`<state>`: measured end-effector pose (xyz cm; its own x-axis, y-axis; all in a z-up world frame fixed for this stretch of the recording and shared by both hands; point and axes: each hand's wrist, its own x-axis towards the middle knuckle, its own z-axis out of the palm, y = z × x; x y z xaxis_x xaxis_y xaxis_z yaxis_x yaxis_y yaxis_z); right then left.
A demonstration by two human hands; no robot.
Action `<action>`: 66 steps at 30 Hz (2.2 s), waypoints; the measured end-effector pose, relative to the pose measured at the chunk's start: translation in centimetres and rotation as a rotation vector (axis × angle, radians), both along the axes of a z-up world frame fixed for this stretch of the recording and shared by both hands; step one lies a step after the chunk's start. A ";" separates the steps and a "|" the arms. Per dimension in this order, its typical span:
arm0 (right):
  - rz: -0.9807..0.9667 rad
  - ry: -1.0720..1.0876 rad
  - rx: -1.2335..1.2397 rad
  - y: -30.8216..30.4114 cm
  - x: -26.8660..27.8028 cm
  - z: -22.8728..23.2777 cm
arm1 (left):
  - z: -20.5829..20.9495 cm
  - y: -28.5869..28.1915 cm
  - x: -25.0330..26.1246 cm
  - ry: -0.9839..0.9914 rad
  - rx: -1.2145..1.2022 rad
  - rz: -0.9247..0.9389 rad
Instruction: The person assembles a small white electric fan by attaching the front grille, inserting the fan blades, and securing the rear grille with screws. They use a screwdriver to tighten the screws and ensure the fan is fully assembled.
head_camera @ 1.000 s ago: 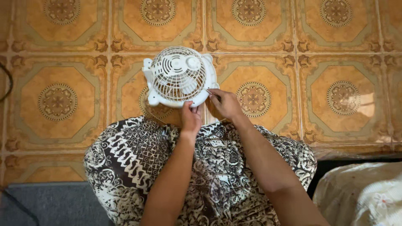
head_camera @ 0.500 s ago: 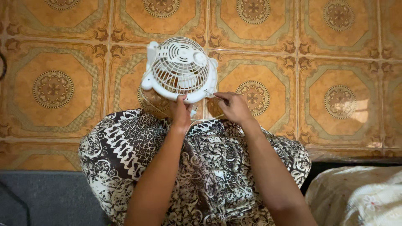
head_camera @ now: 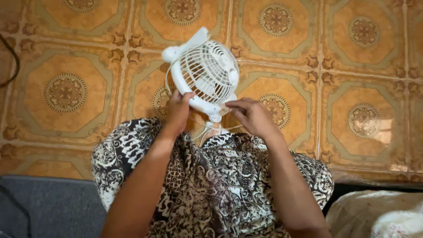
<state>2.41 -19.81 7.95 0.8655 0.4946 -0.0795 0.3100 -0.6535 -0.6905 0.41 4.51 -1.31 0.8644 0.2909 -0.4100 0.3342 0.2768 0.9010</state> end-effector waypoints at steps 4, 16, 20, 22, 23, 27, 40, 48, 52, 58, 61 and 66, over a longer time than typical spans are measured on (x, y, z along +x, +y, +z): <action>0.000 0.008 0.074 1.3 0.2 1.8 | 2.0 0.8 0.6 -0.055 0.049 -0.071; -0.027 0.096 0.161 3.3 2.6 2.9 | 2.5 -0.2 2.8 -0.171 -0.258 -0.218; -0.060 0.108 0.191 3.1 3.1 2.8 | 2.6 -0.8 3.4 -0.185 -0.294 -0.218; -0.064 0.100 0.198 2.8 3.0 2.8 | 2.7 -1.2 3.4 -0.177 -0.282 -0.205; -0.068 0.088 0.192 2.9 3.0 2.7 | 2.8 -1.3 3.4 -0.183 -0.278 -0.200; -0.109 0.137 0.249 2.7 3.2 2.6 | 3.3 -1.5 3.4 -0.148 -0.299 -0.187; 0.014 -0.041 0.161 2.3 3.3 4.4 | 3.5 -1.9 3.5 -0.083 -0.221 -0.212; -0.042 -0.135 0.152 2.8 2.8 4.9 | 3.5 -1.9 3.4 -0.223 -0.258 -0.275; -0.027 -0.058 0.131 2.4 3.2 5.2 | 4.1 -1.9 3.2 -0.195 -0.153 -0.370; 0.017 -0.238 0.085 2.4 2.7 5.6 | 4.3 -1.7 2.8 -0.221 -0.033 -0.372; 0.032 -0.359 0.059 2.7 2.6 5.8 | 4.0 -1.5 2.8 -0.280 -0.025 -0.387; 0.007 -0.381 0.015 2.6 2.4 5.9 | 2.8 -1.7 2.5 -0.378 -0.081 -0.462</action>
<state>4.79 -17.17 13.83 0.8281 0.4997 0.2541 0.5509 -0.6411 -0.5344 2.90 2.82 1.51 0.9841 -0.1690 -0.0543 0.0963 0.2516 0.9630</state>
